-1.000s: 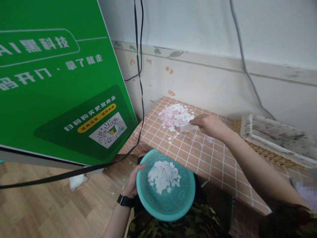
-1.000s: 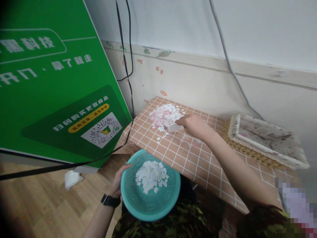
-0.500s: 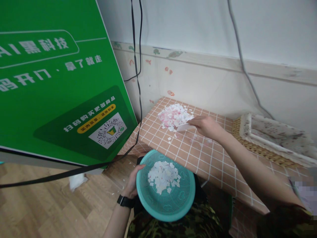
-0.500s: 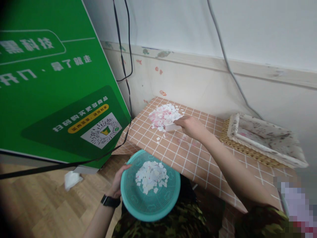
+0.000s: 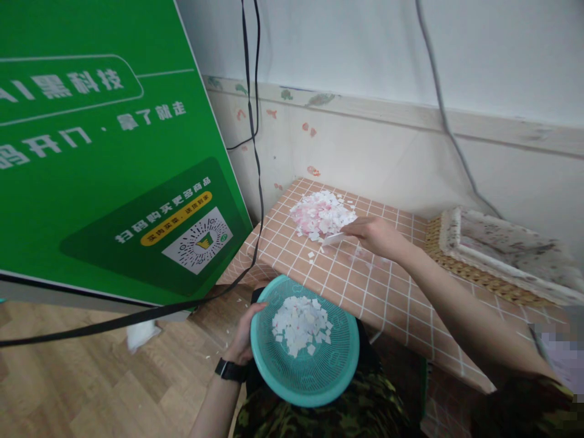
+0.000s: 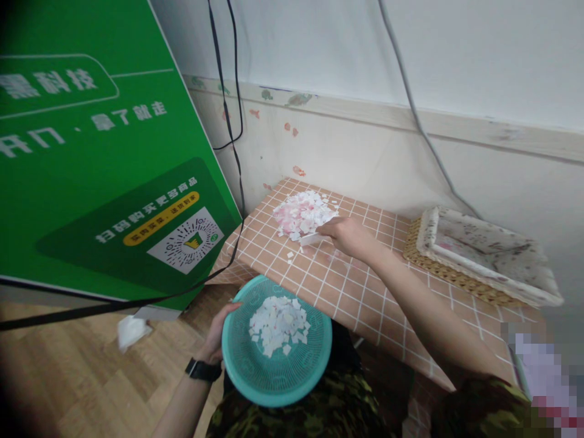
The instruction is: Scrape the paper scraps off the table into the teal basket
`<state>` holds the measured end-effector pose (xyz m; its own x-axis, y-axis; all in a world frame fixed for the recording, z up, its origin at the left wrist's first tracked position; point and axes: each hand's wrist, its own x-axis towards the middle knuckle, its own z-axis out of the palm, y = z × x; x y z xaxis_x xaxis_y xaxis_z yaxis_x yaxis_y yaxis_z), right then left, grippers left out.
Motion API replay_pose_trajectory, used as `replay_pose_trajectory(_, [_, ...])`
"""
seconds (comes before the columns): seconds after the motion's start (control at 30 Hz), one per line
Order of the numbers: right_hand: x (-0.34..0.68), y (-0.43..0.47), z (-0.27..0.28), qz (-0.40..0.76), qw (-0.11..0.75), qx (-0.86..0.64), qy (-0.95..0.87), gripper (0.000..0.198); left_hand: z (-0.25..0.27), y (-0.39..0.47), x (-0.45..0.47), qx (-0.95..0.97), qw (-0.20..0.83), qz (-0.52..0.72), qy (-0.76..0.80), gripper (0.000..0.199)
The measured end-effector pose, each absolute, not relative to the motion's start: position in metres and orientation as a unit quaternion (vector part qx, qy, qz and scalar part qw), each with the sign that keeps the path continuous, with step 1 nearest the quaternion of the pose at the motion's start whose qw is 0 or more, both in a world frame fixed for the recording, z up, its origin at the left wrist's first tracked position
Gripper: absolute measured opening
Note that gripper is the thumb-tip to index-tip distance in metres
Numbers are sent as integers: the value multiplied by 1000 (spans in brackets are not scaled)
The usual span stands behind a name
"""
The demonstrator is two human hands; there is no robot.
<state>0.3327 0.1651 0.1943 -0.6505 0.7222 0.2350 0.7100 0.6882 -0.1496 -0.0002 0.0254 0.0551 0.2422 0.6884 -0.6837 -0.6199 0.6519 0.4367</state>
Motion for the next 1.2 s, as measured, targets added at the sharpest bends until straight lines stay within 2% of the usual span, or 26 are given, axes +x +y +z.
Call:
replay_pose_trajectory(0.17, [342,163,201,20,107,-410,-905,38,53,25,-1,33,792,405,457,16])
replay_pose_trajectory(0.8, [333,159,187,81,144,-372,-913,32,50,26,-1,47,789,407,458,16])
replay_pose_trajectory(1.03, [351,153,191,46,194,-408,-891,29,52,26,-1,41,790,403,461,16])
replay_pose_trajectory(1.2, [352,149,191,59,170,-388,-904,29,52,26,0,42,781,407,471,16])
